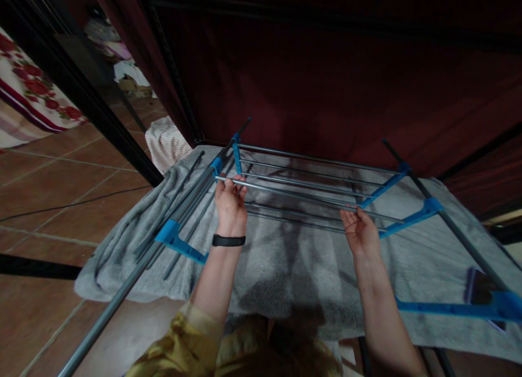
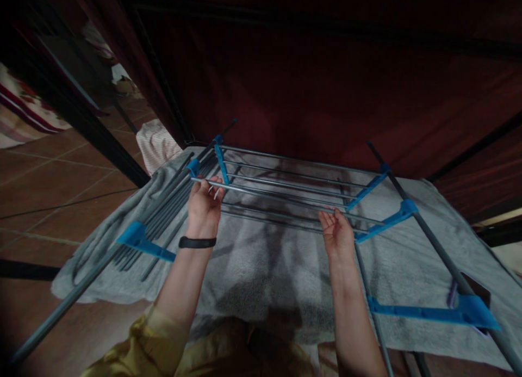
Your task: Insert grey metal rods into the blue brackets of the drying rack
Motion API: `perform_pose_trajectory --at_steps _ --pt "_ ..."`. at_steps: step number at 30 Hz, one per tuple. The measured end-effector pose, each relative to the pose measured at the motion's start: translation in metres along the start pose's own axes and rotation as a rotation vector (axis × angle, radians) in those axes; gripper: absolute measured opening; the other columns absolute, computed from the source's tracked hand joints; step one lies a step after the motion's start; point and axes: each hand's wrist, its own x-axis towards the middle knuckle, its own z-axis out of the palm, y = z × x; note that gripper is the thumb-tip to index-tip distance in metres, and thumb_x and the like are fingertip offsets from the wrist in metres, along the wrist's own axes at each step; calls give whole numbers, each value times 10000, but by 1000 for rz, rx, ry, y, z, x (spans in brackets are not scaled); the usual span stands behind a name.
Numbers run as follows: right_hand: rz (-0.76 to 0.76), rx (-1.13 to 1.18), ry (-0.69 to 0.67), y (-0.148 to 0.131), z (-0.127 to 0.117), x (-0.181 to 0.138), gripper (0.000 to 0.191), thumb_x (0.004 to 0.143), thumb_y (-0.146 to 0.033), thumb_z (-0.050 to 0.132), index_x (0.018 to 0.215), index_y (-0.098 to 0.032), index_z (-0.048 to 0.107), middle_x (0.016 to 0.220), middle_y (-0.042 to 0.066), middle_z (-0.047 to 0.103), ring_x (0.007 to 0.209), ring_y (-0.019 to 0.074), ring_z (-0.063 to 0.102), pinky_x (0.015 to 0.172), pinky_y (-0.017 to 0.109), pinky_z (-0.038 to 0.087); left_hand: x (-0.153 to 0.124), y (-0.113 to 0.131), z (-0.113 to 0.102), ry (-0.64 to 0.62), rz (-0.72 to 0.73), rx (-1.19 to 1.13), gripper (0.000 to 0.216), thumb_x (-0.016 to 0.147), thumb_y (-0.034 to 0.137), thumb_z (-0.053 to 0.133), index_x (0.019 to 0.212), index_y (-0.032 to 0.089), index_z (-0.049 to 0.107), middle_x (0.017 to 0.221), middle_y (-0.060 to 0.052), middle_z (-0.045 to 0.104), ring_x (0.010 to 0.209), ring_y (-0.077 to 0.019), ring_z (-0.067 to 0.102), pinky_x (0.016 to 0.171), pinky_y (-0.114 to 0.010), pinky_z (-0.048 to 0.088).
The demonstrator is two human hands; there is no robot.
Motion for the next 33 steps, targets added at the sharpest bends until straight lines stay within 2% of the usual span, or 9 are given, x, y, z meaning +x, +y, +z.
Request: perform_pose_trajectory --at_steps 5,9,14,21,24,28,33 --pt "-3 -11 14 0 0 3 65 820 -146 637 775 -186 613 754 14 688 756 118 701 883 298 602 2 -1 7 16 10 22 191 909 243 590 1094 260 546 829 18 665 717 -92 646 629 -192 485" --pt "5 -8 25 -1 2 3 76 830 -131 605 778 -186 615 766 16 688 759 114 697 888 296 602 5 -3 10 37 21 33 226 916 225 565 1137 261 537 823 18 663 715 -90 645 620 -186 485" --pt "19 -4 30 -1 2 4 85 840 -123 597 779 -179 617 741 18 680 753 114 703 861 278 610 7 -5 11 52 25 57 190 925 199 532 1110 242 532 810 12 664 683 -80 631 596 -173 476" --pt "-2 -16 6 1 -2 6 76 814 -169 684 787 -190 616 754 10 696 754 126 710 891 330 606 13 -10 5 40 38 85 217 892 221 580 1100 236 519 827 3 673 720 -98 657 601 -180 476" --pt "-3 -27 8 1 -2 6 76 830 -169 667 778 -193 617 751 7 702 757 130 709 903 349 602 14 -10 4 41 40 93 247 875 216 598 1107 237 516 816 4 673 747 -112 667 598 -184 479" --pt "10 -17 29 1 -1 5 104 858 -132 609 768 -179 630 717 7 699 730 118 703 878 315 608 15 -10 4 61 19 101 213 891 179 560 1092 232 518 805 4 674 720 -104 658 593 -184 479" --pt "5 -18 33 1 0 4 100 851 -135 633 761 -178 631 710 3 704 729 117 706 888 324 603 18 -13 0 51 -18 105 202 899 182 549 1095 228 522 826 -4 681 682 -93 645 589 -186 473"
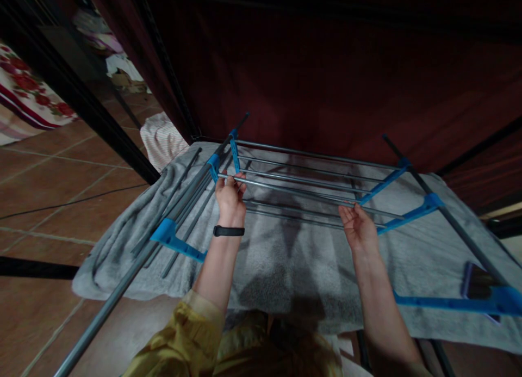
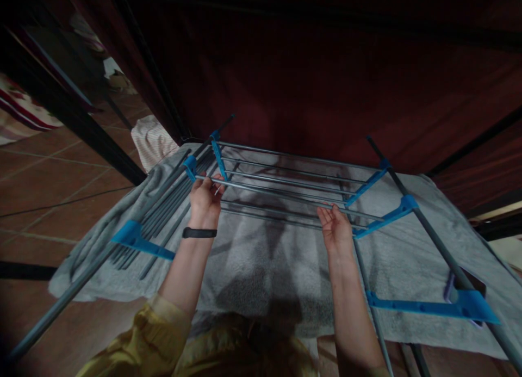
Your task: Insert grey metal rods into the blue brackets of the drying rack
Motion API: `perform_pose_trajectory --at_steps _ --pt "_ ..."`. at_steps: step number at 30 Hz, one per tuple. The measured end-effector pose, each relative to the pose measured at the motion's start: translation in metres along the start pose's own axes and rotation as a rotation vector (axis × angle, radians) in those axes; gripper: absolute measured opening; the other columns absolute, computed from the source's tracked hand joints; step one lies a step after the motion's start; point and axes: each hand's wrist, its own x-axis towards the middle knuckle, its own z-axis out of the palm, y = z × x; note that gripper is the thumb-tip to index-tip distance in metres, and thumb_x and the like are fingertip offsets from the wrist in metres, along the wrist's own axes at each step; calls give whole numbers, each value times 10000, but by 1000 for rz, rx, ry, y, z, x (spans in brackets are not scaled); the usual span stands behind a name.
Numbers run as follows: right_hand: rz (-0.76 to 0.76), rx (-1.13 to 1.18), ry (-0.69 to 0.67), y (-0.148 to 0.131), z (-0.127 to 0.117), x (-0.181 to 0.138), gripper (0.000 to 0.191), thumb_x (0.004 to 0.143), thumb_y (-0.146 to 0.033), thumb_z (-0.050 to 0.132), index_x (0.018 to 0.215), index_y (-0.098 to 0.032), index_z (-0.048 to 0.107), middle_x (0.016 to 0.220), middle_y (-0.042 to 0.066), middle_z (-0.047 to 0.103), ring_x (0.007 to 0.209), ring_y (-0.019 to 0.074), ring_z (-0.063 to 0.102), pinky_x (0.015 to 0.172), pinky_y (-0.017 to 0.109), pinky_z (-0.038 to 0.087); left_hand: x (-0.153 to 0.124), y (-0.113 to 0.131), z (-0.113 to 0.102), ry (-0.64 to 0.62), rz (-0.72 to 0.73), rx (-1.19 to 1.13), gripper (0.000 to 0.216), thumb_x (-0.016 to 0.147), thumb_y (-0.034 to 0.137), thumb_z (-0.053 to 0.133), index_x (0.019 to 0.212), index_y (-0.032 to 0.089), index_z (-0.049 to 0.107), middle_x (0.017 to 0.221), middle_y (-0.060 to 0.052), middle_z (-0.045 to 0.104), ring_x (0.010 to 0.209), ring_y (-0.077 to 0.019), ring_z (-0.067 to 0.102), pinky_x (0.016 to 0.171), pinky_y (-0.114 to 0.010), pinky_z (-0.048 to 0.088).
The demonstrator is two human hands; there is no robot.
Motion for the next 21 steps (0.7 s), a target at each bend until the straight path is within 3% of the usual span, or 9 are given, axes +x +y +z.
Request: perform_pose_trajectory --at_steps 21 --pt "-10 -34 -23 5 -8 -1 103 780 -171 735 770 -184 634 708 -12 701 721 127 711 840 320 624 8 -22 -20 31 -77 -12 173 943 117 438 1089 201 477 784 -13 665 588 -84 610 540 -170 442"
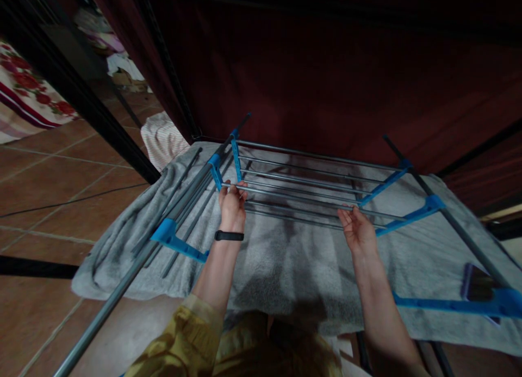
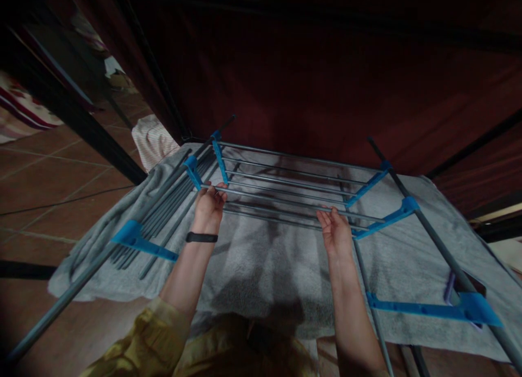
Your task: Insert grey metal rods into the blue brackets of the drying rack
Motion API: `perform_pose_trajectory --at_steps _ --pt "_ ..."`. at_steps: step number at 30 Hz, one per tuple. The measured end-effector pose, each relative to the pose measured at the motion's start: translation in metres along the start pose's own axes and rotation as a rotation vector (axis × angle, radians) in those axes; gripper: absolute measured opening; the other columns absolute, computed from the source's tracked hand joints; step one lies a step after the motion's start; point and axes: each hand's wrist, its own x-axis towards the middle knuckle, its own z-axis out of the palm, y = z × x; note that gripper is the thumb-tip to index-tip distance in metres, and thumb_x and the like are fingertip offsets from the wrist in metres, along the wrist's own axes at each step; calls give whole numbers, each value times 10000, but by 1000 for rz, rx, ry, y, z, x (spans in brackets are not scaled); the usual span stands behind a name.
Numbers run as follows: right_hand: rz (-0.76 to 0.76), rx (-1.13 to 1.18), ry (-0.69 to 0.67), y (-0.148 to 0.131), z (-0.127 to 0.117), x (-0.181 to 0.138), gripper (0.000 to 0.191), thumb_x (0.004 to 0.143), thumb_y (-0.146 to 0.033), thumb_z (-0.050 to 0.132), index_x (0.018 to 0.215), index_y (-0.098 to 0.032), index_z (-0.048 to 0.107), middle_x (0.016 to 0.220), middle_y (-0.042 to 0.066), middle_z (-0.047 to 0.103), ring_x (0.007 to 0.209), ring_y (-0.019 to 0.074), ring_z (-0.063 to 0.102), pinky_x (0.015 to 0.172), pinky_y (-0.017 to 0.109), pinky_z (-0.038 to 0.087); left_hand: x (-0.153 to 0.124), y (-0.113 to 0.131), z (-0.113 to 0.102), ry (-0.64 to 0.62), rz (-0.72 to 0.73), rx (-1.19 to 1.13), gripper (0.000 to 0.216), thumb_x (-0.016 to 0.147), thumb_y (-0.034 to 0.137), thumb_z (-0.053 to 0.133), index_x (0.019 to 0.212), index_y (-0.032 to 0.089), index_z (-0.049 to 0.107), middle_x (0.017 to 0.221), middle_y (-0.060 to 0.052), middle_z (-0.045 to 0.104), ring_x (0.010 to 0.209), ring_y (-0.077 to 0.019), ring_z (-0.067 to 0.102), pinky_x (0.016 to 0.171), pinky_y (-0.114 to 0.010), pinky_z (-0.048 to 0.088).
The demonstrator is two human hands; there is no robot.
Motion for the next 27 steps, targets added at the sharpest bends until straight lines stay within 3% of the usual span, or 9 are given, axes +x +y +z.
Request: perform_pose_trajectory --at_steps 16,27 --pt "-21 14 -21 3 -3 1 127 763 -151 767 736 -173 644 707 -19 713 702 118 722 808 295 635 0 0 -4 -23 -19 -9 233 902 67 448 1092 200 455 807 -21 671 607 -97 624 542 -185 458" --pt "-70 7 -54 7 -7 1 217 724 -190 820 676 -182 609 691 -31 702 699 112 715 852 306 620 -1 1 -4 -33 -23 -4 135 906 85 459 981 185 510 756 -7 664 573 -80 603 530 -175 466"
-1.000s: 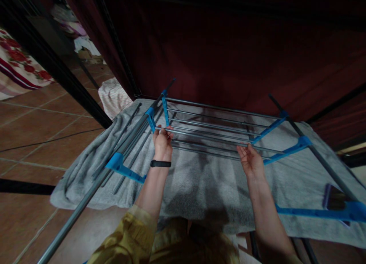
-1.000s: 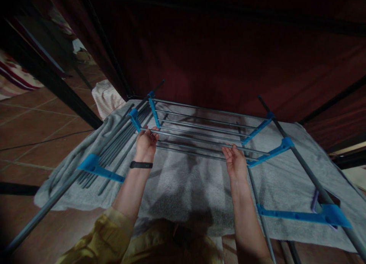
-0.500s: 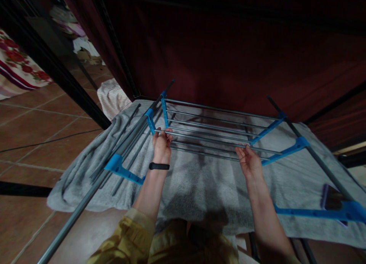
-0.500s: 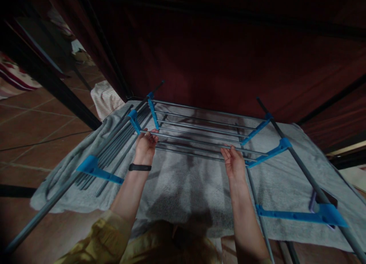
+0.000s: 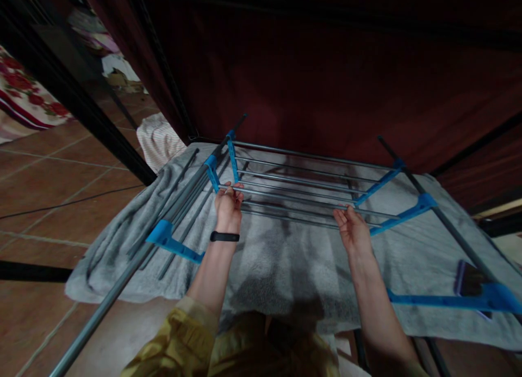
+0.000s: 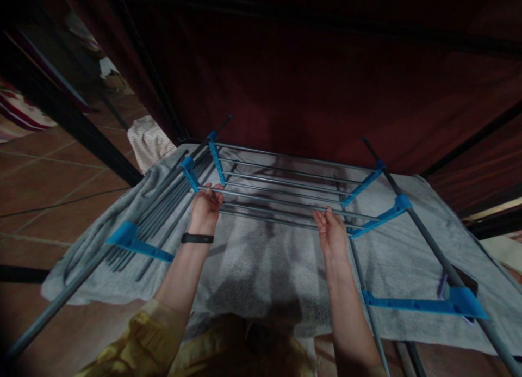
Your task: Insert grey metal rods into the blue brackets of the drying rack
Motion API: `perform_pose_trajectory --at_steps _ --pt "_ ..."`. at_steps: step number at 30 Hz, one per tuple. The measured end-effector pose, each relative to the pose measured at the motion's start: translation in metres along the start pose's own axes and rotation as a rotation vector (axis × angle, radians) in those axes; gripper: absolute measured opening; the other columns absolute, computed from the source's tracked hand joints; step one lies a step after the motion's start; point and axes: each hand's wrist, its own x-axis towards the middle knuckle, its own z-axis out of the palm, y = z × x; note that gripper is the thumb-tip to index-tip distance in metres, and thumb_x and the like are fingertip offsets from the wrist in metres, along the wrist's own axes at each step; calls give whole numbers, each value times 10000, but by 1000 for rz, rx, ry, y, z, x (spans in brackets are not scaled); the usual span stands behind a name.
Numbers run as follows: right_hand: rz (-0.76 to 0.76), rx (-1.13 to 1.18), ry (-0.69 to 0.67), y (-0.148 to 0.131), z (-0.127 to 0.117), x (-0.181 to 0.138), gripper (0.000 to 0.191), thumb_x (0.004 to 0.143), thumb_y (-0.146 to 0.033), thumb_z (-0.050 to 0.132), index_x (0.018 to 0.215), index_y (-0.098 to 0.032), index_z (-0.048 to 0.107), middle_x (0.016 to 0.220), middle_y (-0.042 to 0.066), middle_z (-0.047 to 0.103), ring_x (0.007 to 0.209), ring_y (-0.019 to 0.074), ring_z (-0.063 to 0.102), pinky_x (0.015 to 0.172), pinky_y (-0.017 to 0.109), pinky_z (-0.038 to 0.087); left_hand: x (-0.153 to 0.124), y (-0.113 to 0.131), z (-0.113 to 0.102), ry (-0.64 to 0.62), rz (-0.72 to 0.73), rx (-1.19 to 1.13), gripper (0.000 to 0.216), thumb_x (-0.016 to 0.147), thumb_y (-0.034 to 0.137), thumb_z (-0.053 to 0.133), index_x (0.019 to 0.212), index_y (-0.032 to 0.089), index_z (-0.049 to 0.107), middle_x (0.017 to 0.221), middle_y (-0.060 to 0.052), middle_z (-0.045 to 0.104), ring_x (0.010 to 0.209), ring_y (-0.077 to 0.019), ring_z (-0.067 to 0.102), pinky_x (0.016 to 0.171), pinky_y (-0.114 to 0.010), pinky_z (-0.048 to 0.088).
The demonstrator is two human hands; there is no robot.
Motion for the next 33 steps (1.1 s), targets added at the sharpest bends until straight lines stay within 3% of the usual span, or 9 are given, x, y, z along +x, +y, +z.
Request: perform_pose_trajectory --at_steps 6,13,33 --pt "12 9 2 -2 1 -3 120 754 -191 783 763 -177 664 700 -27 705 701 114 716 844 297 618 3 -4 -6 -43 58 15 57 888 132 531 930 172 528 773 -15 675 529 -68 555 527 -176 457" --pt "-3 21 21 -2 -3 -3 295 669 -180 856 653 -184 562 782 -43 706 768 121 726 909 327 602 3 -5 -6 -3 73 51 25 878 150 559 895 162 547 784 -18 672 547 -66 567 530 -174 451" --pt "-40 24 26 2 0 -3 282 687 -201 844 651 -187 564 695 -47 677 704 103 708 865 298 614 3 -3 -6 5 67 73 40 889 123 536 895 163 537 771 -13 670 538 -63 568 532 -168 458"
